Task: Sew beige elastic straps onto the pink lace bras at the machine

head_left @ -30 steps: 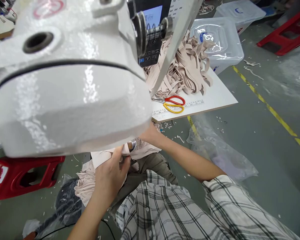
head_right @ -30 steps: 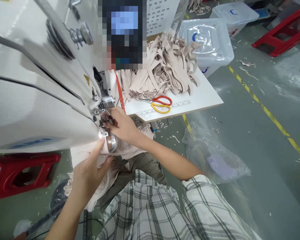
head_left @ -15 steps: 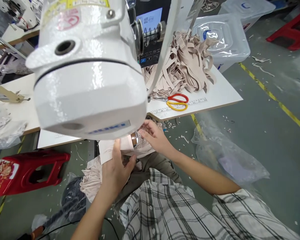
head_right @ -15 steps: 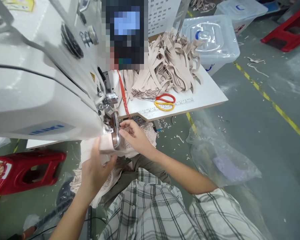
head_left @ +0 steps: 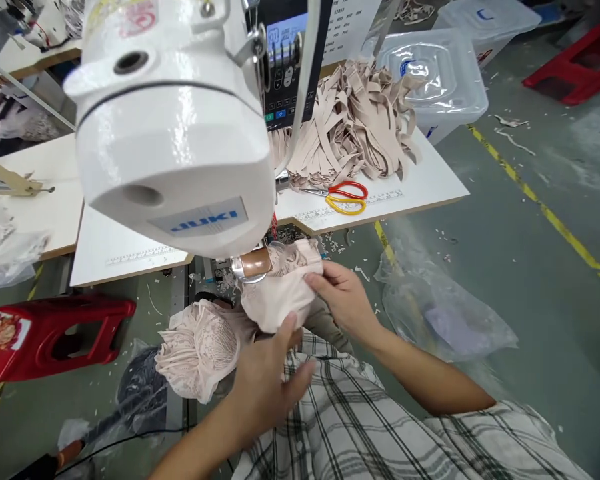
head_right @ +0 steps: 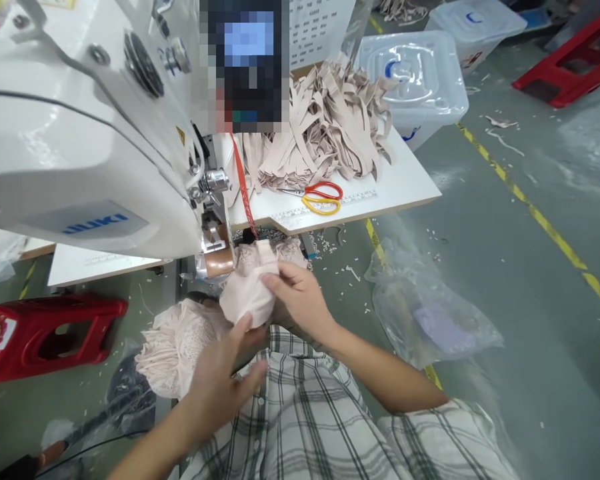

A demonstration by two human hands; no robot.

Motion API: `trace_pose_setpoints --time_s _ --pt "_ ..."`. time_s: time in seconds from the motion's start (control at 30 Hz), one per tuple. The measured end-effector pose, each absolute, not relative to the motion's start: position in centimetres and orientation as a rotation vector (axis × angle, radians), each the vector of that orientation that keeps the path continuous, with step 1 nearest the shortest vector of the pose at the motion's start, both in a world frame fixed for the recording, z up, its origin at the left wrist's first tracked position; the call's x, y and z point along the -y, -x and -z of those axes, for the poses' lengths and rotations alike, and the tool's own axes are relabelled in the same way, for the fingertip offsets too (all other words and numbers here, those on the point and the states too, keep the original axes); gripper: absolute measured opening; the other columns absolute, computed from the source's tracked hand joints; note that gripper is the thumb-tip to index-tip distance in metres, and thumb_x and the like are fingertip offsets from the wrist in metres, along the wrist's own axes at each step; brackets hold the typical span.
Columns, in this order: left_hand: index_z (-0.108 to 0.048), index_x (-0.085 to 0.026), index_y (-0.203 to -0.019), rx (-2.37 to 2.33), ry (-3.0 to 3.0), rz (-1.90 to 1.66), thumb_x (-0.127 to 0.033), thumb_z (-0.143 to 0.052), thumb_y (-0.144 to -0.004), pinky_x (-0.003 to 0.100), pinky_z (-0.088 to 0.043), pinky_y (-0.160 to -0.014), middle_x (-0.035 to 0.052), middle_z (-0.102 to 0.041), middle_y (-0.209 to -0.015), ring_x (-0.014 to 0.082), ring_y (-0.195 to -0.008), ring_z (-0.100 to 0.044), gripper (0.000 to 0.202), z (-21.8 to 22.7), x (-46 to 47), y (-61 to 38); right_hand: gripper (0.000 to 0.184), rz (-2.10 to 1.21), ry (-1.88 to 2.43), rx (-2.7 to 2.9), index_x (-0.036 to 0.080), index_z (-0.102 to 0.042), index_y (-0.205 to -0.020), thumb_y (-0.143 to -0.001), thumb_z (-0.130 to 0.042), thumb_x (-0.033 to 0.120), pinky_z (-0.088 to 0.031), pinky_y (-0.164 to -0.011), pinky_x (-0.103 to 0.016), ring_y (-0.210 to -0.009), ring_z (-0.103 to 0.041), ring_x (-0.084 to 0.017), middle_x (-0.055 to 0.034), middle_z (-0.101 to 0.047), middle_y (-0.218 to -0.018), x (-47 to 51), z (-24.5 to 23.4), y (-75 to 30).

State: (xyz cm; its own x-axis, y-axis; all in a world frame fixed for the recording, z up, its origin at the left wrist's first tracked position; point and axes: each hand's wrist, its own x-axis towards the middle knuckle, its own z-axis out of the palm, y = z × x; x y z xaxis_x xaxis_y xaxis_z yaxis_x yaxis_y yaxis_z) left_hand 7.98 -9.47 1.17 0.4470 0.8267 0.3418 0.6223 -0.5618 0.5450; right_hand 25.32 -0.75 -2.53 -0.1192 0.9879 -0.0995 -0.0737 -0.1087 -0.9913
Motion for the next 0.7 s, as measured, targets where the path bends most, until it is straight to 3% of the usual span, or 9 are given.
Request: trace_pose_setpoints --time_s 0.07,0.13,0.2,0.3,0.37,0.43,0.53,0.63,0.7 --pt "-0.047 -0.017 -0.139 -1.096 -2.435 -0.975 -0.014 -0.051 -0.094 0.037 -0.056 -0.094 0.0103 -0.074 -0.108 0.0221 -0.107 -0.069 0.046 -2.6 8.8 -7.4 0.024 -1.428 1.142 1.318 0.018 -0.066 -0.082 -0.091 -0.06 0.039 -0.043 -0.063 -0.026 -0.069 -0.054 -0.014 0.0007 -0.062 -0.075 0.8 2.1 -25.6" --pt "-0.059 -0.017 -0.124 -1.099 -2.605 -0.902 -0.013 -0.05 -0.092 0.046 -0.049 -0.102 0.0125 -0.072 -0.111 0.027 -0.114 -0.064 0.033 -3.3 7.5 -6.7 0.024 -1.611 0.945 1.719 0.017 -0.064 -0.074 -0.091 -0.059 0.034 -0.04 -0.059 -0.024 -0.063 -0.052 -0.012 0.0022 -0.061 -0.069 0.5 1.6 -25.5" --pt "-0.066 -0.016 -0.101 -1.297 -2.597 -0.656 -0.017 -0.049 -0.094 0.042 -0.052 -0.09 0.0103 -0.072 -0.09 0.0248 -0.091 -0.069 0.018 -2.9 6.2 -6.0 0.022 -1.649 0.724 2.161 0.018 -0.066 -0.074 -0.091 -0.058 0.029 -0.037 -0.057 -0.023 -0.061 -0.053 -0.011 0.003 -0.063 -0.068 0.2 1.3 -25.0" --pt "-0.059 -0.018 -0.067 -1.617 -2.095 -0.454 -0.032 -0.046 -0.097 0.031 -0.048 -0.064 0.0031 -0.057 -0.055 0.0179 -0.055 -0.058 0.035 -1.0 4.8 -5.0 0.022 -1.026 0.871 2.519 0.018 -0.071 -0.083 -0.095 -0.053 0.025 -0.032 -0.055 -0.025 -0.063 -0.056 -0.012 -0.0007 -0.067 -0.073 -0.4 2.0 -24.0" --pt "-0.059 -0.019 -0.068 -1.542 -1.551 -0.476 -0.044 -0.044 -0.098 0.03 -0.046 -0.061 0.0028 -0.058 -0.056 0.0176 -0.053 -0.058 0.042 0.6 4.2 -4.4 0.024 -0.537 0.978 2.51 0.018 -0.072 -0.092 -0.097 -0.05 0.023 -0.031 -0.056 -0.028 -0.067 -0.057 -0.015 -0.004 -0.069 -0.075 -0.8 3.2 -23.3" --pt "-0.061 -0.018 -0.077 -1.264 -1.019 -0.585 -0.053 -0.05 -0.094 0.029 -0.049 -0.063 0.0027 -0.063 -0.064 0.0184 -0.061 -0.063 0.04 1.9 3.9 -4.0 0.024 -0.289 0.925 2.448 0.018 -0.072 -0.098 -0.098 -0.049 0.022 -0.034 -0.058 -0.03 -0.068 -0.057 -0.016 -0.0045 -0.07 -0.077 -1.2 4.6 -22.8" --pt "-0.062 -0.016 -0.08 -0.987 -0.587 -0.71 -0.053 -0.067 -0.085 0.027 -0.051 -0.063 -0.0015 -0.057 -0.059 0.0147 -0.058 -0.061 0.037 3.2 3.9 -3.7 0.021 -0.235 0.752 2.371 0.021 -0.071 -0.098 -0.097 -0.051 0.02 -0.041 -0.066 -0.031 -0.073 -0.059 -0.016 -0.0035 -0.072 -0.083 -1.5 5.9 -22.6" --pt "-0.062 -0.016 -0.077 -0.95 -0.54 -0.714 -0.044 -0.072 -0.084 0.025 -0.051 -0.058 -0.0096 -0.04 -0.044 0.0064 -0.038 -0.039 0.031 3.7 4.0 -3.4 0.016 -0.31 0.73 2.284 0.021 -0.069 -0.102 -0.094 -0.055 0.018 -0.047 -0.078 -0.033 -0.089 -0.062 -0.019 -0.0062 -0.071 -0.096 -1.0 6.1 -23.0" --pt "-0.06 -0.017 -0.077 -0.957 -0.562 -0.738 -0.041 -0.072 -0.085 0.025 -0.05 -0.057 -0.0108 -0.039 -0.041 0.0053 -0.035 -0.035 0.028 3.6 4.1 -3.3 0.016 -0.342 0.829 2.158 0.021 -0.066 -0.106 -0.092 -0.058 0.018 -0.048 -0.084 -0.036 -0.096 -0.061 -0.021 -0.008 -0.069 -0.101 -0.3 5.8 -23.2"
